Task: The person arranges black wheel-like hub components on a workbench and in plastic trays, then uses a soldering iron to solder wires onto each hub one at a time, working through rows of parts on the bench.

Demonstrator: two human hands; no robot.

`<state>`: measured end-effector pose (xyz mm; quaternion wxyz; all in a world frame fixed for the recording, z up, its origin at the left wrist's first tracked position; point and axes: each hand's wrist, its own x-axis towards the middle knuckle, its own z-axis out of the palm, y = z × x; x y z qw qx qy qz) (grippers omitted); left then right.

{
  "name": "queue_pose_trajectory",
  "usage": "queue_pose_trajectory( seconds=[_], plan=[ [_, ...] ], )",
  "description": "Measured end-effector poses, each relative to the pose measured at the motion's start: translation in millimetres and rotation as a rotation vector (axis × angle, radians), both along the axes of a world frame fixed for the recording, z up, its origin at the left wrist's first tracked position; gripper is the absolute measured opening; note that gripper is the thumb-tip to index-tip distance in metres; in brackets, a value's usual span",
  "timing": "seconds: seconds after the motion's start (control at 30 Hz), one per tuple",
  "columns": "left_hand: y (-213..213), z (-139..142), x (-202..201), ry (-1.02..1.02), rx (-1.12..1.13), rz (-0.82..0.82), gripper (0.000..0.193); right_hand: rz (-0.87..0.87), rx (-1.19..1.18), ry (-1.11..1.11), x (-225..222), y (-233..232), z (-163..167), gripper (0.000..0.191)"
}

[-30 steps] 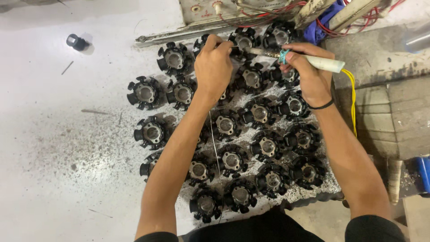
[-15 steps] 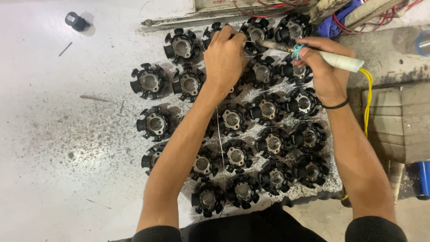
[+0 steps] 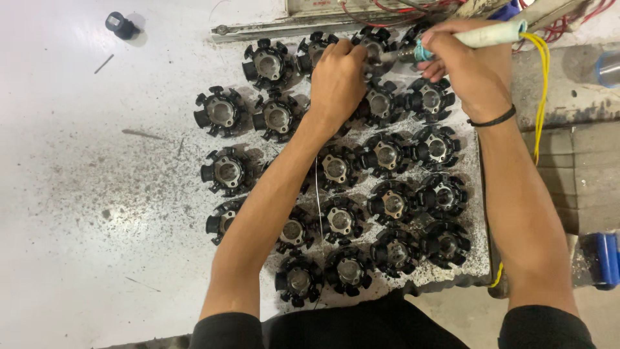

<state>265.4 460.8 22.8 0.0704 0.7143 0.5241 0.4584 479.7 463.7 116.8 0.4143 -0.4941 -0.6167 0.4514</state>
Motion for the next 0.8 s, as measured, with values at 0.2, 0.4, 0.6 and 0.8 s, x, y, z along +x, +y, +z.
queue_pose_trajectory(
  seconds=[0.2, 0.4, 0.6, 0.8],
  plan=[
    [-17.7, 39.1, -24.3, -0.156, -0.204, -0.014, 0.005, -0.122, -0.067, 0.27, 27.3, -32.1, 1.3, 0.023],
    [-78.2, 48.3, -22.6, 0.024, -0.121, -0.053, 0.022, -0.14, 0.092, 0.219, 31.4, -118.4, -33.2, 0.023],
    [-91.9, 32.5, -12.9, 0.025, -0.15, -0.071, 0.021, -0.131, 0.063, 0.098, 32.6, -136.5, -25.4, 0.023],
    [-89.1, 26.4, -11.4, 0.011, -0.134, -0.079, 0.018, -0.098, 0.011, 0.083, 19.1, -132.1, -14.0, 0.024]
  ],
)
